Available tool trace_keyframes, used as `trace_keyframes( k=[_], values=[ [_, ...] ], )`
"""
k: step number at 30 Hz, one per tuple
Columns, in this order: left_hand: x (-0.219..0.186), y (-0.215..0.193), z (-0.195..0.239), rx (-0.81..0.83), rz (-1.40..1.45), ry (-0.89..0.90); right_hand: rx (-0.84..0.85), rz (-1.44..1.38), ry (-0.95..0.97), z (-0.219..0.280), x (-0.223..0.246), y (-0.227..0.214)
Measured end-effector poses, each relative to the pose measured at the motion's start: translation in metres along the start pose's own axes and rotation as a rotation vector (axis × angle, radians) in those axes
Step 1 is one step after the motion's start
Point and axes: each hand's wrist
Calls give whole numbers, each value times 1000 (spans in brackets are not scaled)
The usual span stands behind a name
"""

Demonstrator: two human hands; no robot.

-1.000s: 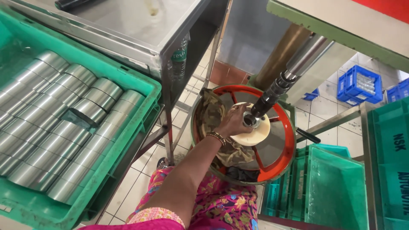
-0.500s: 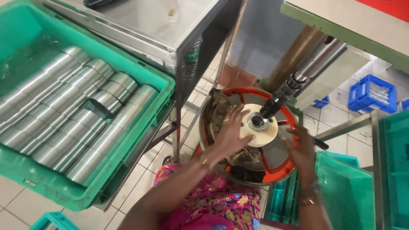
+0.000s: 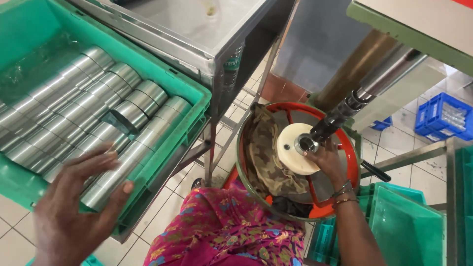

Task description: Operate a hydraulic press to assemble metal rings onto cylindrical shafts.

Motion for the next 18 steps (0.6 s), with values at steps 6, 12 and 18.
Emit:
trace_keyframes(
  k=[6,12,18],
  values=[
    [9,-9,-11,4,66,-144,-14,13,59,-2,3,-2],
    [-1,-4,-11,-57,77,-153,-6,302,-125,2,4,5],
    [4,-3,-8,-44,31,-117,-19,-16,90,2,29,-2]
  ],
)
Point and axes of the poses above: each hand's wrist, its own z-axis away from the middle knuckle, its own y-axis out of the palm, x = y × z, and after that the axes turned 1 degree about -x, right-handed
